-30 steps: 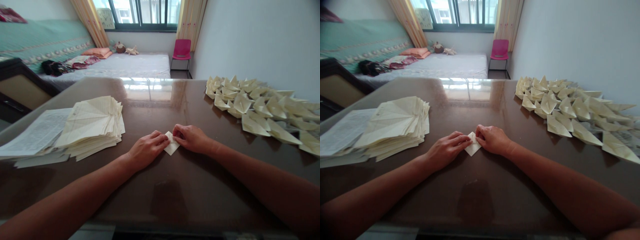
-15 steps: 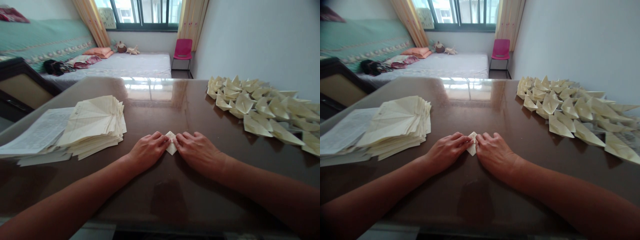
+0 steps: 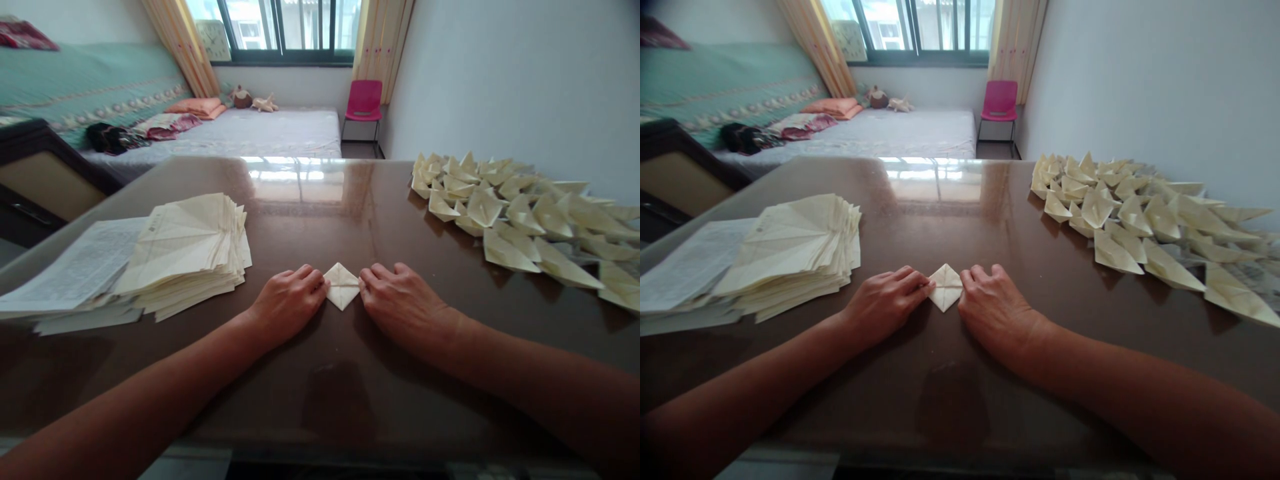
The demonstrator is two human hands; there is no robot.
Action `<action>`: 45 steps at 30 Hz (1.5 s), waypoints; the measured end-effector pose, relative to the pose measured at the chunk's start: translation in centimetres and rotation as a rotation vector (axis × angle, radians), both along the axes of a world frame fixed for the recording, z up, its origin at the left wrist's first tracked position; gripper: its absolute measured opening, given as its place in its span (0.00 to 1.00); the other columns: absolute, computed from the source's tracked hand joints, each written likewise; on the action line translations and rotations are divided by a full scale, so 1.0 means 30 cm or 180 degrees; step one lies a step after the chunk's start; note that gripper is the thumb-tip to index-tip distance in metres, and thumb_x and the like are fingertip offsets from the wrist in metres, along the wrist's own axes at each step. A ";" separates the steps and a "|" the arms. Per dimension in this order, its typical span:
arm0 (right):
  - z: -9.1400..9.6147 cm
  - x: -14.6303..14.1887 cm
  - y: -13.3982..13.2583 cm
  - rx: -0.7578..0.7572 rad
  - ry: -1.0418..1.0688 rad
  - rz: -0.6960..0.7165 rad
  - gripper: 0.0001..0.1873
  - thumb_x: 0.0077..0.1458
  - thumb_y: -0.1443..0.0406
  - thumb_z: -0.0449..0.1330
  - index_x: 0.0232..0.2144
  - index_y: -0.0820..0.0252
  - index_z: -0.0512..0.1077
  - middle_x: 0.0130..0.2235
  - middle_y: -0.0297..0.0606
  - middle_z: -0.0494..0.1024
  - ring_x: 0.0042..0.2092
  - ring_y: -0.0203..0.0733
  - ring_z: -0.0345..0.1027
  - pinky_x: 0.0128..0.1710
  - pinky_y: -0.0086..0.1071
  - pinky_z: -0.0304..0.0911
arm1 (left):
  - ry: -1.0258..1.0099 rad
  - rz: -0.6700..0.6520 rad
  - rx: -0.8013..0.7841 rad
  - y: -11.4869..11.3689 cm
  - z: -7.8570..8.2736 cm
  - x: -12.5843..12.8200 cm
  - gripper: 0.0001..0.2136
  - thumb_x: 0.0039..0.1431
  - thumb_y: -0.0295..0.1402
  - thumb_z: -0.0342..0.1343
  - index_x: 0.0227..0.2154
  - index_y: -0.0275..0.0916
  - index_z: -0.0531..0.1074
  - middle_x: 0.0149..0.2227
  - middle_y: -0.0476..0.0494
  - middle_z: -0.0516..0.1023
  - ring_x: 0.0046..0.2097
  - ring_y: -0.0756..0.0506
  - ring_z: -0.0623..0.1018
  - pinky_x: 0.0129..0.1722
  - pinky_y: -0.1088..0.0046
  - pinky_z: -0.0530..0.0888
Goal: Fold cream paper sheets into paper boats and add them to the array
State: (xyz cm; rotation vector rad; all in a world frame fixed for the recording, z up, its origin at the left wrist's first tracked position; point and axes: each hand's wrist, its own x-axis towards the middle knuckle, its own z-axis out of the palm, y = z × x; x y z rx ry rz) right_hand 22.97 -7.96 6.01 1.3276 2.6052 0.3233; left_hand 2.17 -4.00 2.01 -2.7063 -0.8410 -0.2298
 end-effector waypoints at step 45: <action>-0.060 0.036 0.141 -0.0832 0.3320 -0.0098 0.04 0.55 0.66 0.57 0.33 0.60 0.71 0.30 0.32 0.72 0.29 0.32 0.64 0.30 0.26 0.59 | -0.1288 -0.0443 0.0175 0.027 -0.002 -0.025 0.12 0.63 0.27 0.50 0.49 0.39 0.68 0.44 0.42 0.75 0.42 0.48 0.73 0.42 0.72 0.74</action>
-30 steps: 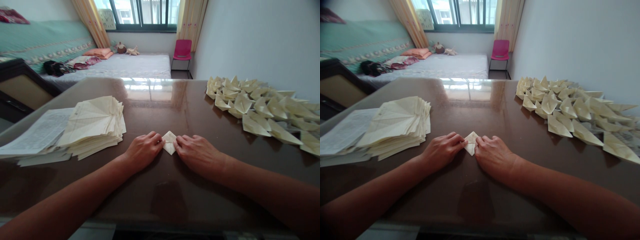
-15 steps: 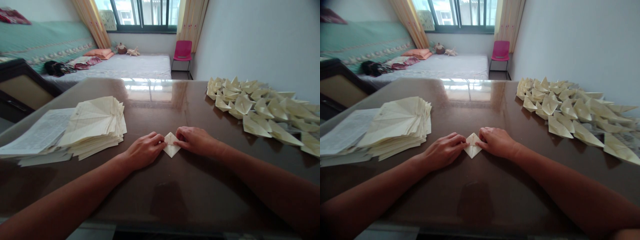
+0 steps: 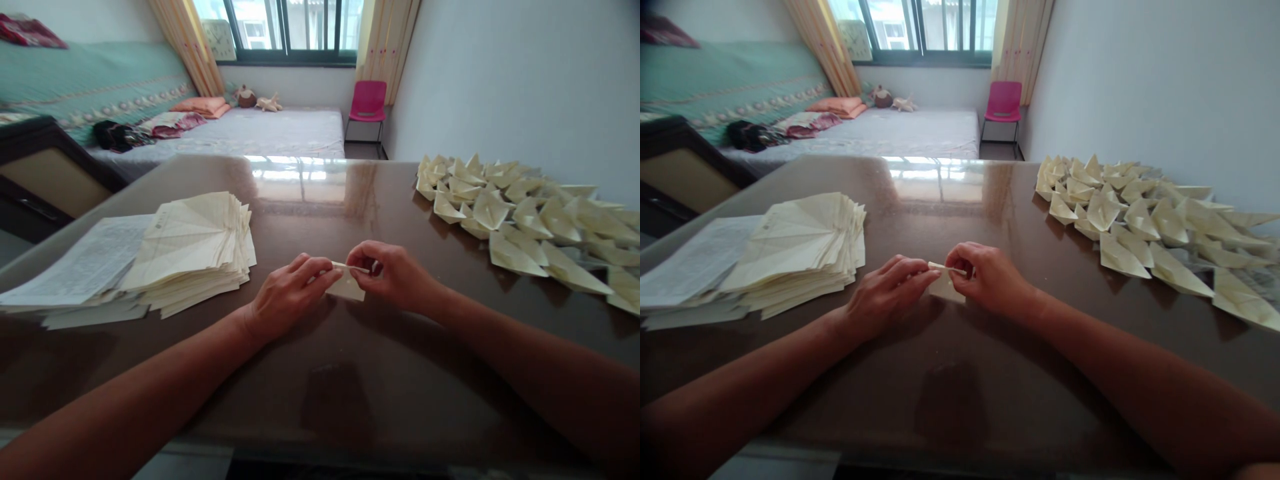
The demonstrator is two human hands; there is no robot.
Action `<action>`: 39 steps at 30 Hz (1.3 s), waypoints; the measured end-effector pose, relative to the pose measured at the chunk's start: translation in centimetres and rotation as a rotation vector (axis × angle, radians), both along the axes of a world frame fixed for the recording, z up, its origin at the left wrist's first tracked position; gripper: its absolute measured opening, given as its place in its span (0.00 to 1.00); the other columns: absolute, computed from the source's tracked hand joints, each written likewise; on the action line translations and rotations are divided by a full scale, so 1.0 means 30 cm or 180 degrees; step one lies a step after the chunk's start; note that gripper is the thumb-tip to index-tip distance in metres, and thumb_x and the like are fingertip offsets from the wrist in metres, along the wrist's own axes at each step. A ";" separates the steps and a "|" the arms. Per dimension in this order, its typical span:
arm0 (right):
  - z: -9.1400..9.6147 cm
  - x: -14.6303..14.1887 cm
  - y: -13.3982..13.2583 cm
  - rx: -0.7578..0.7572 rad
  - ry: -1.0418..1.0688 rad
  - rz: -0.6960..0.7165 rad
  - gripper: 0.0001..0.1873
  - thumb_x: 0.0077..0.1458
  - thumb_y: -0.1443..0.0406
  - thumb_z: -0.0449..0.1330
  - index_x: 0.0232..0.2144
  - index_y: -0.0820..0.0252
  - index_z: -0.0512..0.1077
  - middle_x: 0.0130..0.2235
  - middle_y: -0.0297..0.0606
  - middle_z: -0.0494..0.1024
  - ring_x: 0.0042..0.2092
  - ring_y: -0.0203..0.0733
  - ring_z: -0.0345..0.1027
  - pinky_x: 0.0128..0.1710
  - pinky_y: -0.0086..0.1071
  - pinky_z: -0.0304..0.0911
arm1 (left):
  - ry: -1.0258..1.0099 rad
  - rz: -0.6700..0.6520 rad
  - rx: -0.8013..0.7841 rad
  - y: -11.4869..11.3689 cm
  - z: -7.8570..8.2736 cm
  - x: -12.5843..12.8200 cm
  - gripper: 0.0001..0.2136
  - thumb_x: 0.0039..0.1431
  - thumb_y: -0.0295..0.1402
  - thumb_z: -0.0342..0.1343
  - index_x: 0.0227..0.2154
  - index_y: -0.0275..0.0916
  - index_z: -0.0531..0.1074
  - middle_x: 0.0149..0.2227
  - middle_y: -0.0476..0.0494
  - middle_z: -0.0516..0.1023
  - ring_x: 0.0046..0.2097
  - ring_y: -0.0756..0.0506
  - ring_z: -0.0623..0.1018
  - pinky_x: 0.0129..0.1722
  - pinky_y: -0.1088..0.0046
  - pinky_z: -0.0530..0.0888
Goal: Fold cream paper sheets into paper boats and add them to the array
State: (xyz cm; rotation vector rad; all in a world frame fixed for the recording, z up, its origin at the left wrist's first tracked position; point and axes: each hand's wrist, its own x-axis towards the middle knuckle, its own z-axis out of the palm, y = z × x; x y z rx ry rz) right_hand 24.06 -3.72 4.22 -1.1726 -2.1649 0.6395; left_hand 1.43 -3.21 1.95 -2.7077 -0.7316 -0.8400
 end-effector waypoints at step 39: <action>0.007 0.027 0.005 0.0796 -0.1918 0.1075 0.07 0.60 0.65 0.55 0.38 0.59 0.73 0.38 0.38 0.74 0.37 0.37 0.64 0.37 0.30 0.53 | 0.0893 -0.0021 -0.0728 -0.006 0.017 0.005 0.11 0.66 0.30 0.45 0.32 0.37 0.72 0.35 0.43 0.72 0.38 0.48 0.70 0.37 0.73 0.71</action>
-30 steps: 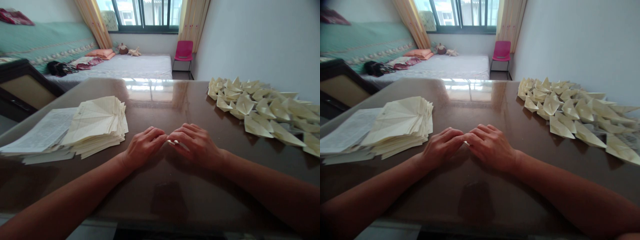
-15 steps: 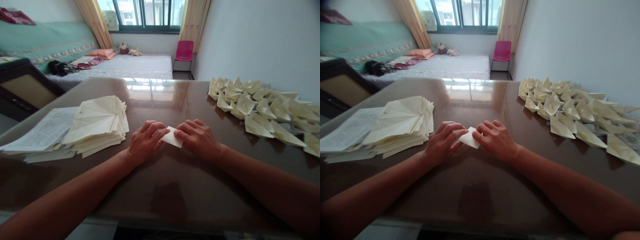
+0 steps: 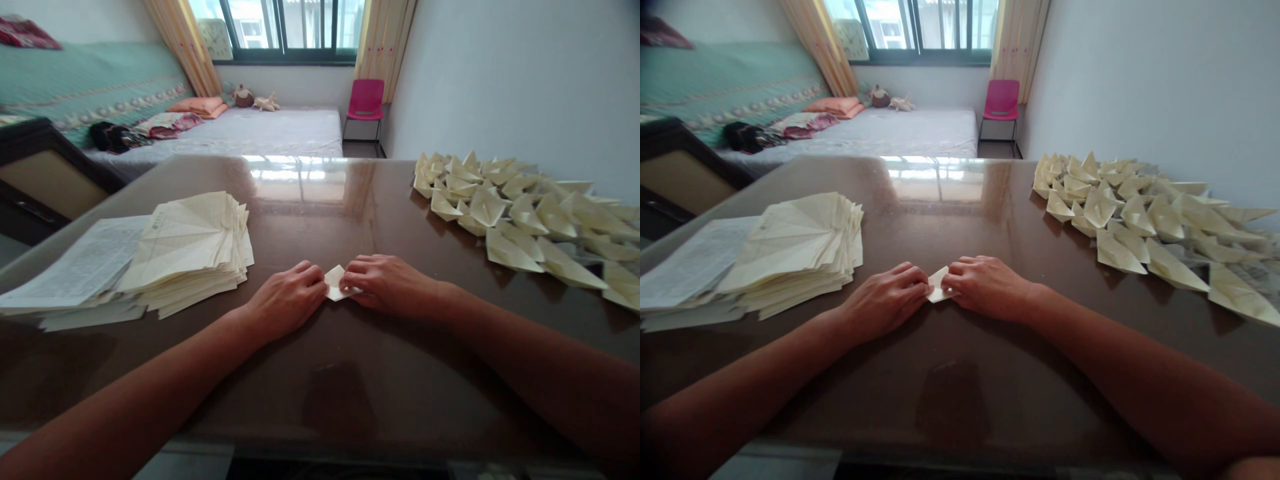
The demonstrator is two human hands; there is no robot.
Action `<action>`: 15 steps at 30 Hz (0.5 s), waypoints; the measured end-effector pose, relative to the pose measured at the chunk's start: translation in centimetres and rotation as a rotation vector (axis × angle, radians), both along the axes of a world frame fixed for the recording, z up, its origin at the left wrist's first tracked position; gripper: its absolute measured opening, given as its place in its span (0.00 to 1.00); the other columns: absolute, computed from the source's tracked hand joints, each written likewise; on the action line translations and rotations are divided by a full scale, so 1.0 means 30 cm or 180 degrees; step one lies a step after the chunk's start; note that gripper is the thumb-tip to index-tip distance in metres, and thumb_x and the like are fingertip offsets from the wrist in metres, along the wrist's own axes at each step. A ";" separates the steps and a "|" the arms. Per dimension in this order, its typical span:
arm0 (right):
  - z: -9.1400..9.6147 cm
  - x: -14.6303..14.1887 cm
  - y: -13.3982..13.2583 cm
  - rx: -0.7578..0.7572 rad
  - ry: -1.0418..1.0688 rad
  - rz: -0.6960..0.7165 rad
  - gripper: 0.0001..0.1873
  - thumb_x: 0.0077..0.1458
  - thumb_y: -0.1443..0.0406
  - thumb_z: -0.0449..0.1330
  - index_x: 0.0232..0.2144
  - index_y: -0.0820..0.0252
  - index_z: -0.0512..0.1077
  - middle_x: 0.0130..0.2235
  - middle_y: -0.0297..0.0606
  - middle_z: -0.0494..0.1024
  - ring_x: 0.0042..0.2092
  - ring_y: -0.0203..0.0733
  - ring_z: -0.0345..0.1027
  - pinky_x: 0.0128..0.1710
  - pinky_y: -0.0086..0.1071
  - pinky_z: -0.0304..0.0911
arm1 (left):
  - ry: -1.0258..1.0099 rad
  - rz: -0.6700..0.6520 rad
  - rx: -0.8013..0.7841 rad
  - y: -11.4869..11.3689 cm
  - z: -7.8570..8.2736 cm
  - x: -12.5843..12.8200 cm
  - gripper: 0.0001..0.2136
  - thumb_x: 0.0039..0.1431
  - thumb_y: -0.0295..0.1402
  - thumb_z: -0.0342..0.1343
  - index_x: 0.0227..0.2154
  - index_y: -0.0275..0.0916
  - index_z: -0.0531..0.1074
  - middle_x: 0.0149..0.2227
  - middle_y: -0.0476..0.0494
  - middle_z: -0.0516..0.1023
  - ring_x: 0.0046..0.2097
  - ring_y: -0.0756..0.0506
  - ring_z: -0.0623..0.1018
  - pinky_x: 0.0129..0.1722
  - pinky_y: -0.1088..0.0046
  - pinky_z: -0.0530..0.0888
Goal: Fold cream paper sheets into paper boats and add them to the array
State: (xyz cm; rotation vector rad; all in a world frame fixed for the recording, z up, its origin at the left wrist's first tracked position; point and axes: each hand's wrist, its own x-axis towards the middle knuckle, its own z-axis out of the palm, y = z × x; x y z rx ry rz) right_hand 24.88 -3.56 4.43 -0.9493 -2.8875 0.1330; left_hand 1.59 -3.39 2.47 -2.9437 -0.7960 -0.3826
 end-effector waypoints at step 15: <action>-0.013 -0.015 -0.014 -0.0466 0.0182 -0.0914 0.17 0.65 0.59 0.47 0.33 0.59 0.72 0.34 0.36 0.75 0.34 0.35 0.67 0.32 0.29 0.51 | -0.0441 0.0507 -0.0742 0.035 -0.033 -0.002 0.12 0.67 0.34 0.43 0.40 0.39 0.73 0.37 0.45 0.75 0.41 0.48 0.73 0.42 0.73 0.71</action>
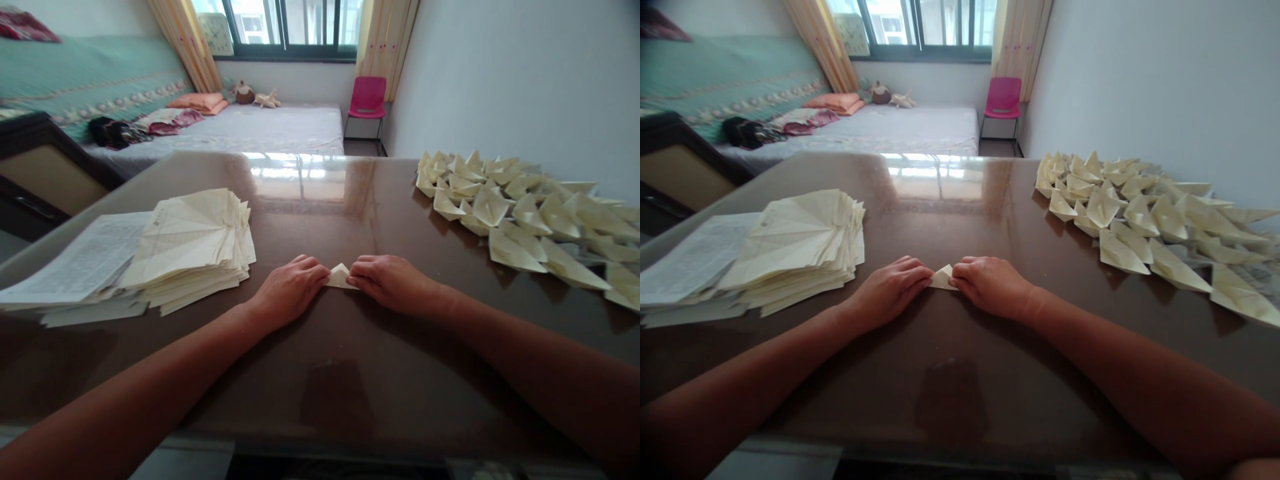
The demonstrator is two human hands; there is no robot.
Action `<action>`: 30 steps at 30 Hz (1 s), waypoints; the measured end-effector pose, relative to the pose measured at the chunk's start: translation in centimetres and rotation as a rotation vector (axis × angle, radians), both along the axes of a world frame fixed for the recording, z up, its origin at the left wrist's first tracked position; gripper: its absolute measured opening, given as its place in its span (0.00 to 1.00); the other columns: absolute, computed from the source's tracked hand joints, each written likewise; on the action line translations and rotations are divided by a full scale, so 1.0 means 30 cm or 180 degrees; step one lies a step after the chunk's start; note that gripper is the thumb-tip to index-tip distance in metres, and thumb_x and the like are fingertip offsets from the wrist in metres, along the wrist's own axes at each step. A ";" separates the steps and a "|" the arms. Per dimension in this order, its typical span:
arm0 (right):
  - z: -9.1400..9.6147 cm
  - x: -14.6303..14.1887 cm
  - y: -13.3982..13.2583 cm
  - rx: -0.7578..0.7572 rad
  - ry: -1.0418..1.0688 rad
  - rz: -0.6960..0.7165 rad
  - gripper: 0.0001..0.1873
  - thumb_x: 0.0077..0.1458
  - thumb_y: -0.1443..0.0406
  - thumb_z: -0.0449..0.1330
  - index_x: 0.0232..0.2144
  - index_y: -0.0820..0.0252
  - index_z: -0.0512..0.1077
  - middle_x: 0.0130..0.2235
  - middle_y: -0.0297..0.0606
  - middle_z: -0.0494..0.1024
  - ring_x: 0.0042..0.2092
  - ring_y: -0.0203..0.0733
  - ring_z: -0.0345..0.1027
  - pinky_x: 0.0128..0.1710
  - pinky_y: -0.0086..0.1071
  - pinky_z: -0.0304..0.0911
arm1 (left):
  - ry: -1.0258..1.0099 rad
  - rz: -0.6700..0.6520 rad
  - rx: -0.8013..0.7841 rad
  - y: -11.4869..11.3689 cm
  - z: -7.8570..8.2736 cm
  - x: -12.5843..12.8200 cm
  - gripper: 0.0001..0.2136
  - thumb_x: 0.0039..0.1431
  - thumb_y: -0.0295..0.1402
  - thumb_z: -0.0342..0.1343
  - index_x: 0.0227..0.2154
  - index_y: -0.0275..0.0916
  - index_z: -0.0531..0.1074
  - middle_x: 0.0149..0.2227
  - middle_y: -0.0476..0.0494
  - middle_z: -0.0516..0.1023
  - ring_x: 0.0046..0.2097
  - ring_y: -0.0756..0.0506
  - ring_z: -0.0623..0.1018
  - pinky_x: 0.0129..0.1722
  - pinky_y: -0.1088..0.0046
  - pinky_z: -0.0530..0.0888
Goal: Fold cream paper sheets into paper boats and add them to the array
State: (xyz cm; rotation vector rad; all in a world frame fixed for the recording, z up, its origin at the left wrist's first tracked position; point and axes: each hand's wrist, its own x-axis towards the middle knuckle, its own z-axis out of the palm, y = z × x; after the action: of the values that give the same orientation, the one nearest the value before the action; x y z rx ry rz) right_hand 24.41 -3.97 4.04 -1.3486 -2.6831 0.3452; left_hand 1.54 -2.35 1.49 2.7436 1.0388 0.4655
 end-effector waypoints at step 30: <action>-0.047 -0.041 0.004 0.0749 -0.0727 -0.0546 0.22 0.66 0.52 0.41 0.37 0.58 0.68 0.35 0.38 0.76 0.33 0.40 0.71 0.28 0.31 0.51 | 0.0430 -0.0050 0.0792 -0.003 -0.019 0.039 0.13 0.67 0.33 0.45 0.49 0.43 0.70 0.43 0.45 0.73 0.45 0.46 0.70 0.42 0.72 0.72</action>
State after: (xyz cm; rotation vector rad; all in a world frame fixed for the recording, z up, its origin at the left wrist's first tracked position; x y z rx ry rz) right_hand 23.18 -3.83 2.62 -1.6114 -2.6469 -0.1464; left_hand 2.71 -2.43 0.92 3.0378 1.0534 0.4389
